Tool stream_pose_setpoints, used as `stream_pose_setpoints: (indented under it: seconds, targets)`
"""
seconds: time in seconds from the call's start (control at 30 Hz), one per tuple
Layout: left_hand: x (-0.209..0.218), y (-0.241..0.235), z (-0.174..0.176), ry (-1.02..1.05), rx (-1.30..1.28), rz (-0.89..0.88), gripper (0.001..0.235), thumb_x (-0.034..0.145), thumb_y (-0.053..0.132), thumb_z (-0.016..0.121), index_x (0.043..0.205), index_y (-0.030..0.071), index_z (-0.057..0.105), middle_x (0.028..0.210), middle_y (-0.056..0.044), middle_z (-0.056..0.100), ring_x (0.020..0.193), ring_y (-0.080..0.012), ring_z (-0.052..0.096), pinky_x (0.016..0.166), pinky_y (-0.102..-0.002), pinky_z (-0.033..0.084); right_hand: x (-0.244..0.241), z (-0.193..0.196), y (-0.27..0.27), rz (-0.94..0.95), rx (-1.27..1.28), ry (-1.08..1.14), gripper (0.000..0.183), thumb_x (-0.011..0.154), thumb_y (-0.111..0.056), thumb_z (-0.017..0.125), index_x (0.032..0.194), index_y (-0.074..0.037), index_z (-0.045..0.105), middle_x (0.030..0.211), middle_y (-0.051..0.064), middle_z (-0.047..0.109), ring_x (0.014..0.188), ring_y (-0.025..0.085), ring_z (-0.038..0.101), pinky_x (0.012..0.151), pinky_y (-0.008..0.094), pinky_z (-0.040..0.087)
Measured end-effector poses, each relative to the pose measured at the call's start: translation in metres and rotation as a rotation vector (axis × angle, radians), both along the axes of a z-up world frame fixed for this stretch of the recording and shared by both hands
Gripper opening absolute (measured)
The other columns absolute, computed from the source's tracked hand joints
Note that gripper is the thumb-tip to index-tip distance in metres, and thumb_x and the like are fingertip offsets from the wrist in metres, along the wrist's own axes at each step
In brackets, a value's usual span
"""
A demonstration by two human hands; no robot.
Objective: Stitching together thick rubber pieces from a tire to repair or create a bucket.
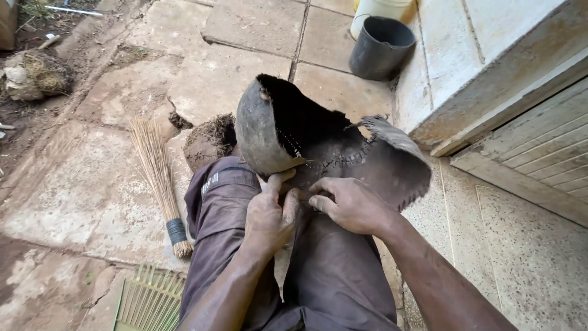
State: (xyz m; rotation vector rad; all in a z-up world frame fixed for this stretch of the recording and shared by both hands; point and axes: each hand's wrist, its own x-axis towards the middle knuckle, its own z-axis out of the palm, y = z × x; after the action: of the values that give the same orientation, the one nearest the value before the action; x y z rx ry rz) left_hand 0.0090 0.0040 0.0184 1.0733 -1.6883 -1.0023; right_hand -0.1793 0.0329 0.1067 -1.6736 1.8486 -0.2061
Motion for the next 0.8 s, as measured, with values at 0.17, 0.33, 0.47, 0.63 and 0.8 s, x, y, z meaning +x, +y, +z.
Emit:
stream_pose_setpoints:
  seconds: [0.17, 0.33, 0.47, 0.63, 0.8]
  targets:
    - [0.006, -0.012, -0.025, -0.104, -0.392, 0.216, 0.025, 0.091, 0.024, 0.079, 0.112, 0.021, 0.068, 0.097, -0.003, 0.073, 0.093, -0.0292, 0.075, 0.078, -0.043, 0.061, 0.017, 0.004, 0.015, 0.092, -0.042, -0.027, 0.040, 0.095, -0.040, 0.069, 0.123, -0.013, 0.079, 0.118, 0.016, 0.079, 0.114, 0.042, 0.074, 0.097, 0.055, 0.060]
    - [0.002, -0.017, -0.012, -0.295, -0.634, 0.357, 0.108, 0.080, 0.031, 0.096, 0.164, 0.014, 0.031, 0.166, -0.022, 0.037, 0.151, -0.0426, 0.040, 0.117, -0.054, 0.042, 0.005, -0.033, 0.024, 0.166, -0.159, 0.082, 0.031, 0.092, -0.032, 0.069, 0.119, -0.019, 0.080, 0.111, 0.012, 0.078, 0.105, 0.039, 0.076, 0.088, 0.052, 0.063]
    - [-0.005, -0.025, -0.019, -0.387, -0.576, 0.337, 0.123, 0.074, 0.023, 0.095, 0.171, 0.009, 0.020, 0.175, -0.028, 0.023, 0.151, -0.0548, 0.041, 0.111, -0.065, 0.049, 0.001, -0.051, 0.029, 0.187, -0.307, 0.075, 0.029, 0.092, -0.030, 0.068, 0.116, -0.021, 0.082, 0.108, 0.010, 0.077, 0.101, 0.038, 0.076, 0.079, 0.050, 0.064]
    - [0.020, -0.043, -0.009, 0.023, -0.231, 0.319, 0.101, 0.083, 0.007, 0.081, 0.167, 0.003, 0.026, 0.161, -0.039, 0.040, 0.136, -0.0616, 0.054, 0.110, -0.064, 0.051, -0.008, -0.040, 0.034, 0.136, -0.386, 0.014, 0.026, 0.095, -0.028, 0.070, 0.117, -0.025, 0.083, 0.108, 0.005, 0.080, 0.099, 0.032, 0.079, 0.078, 0.043, 0.064]
    - [0.045, -0.056, -0.034, -0.047, 0.049, 0.347, 0.029, 0.092, 0.038, 0.083, 0.119, 0.029, 0.076, 0.097, -0.003, 0.074, 0.090, -0.0266, 0.075, 0.076, -0.044, 0.054, -0.015, -0.039, 0.027, 0.112, -0.376, -0.110, 0.024, 0.088, -0.019, 0.076, 0.110, -0.016, 0.084, 0.102, 0.011, 0.082, 0.101, 0.034, 0.079, 0.085, 0.045, 0.062]
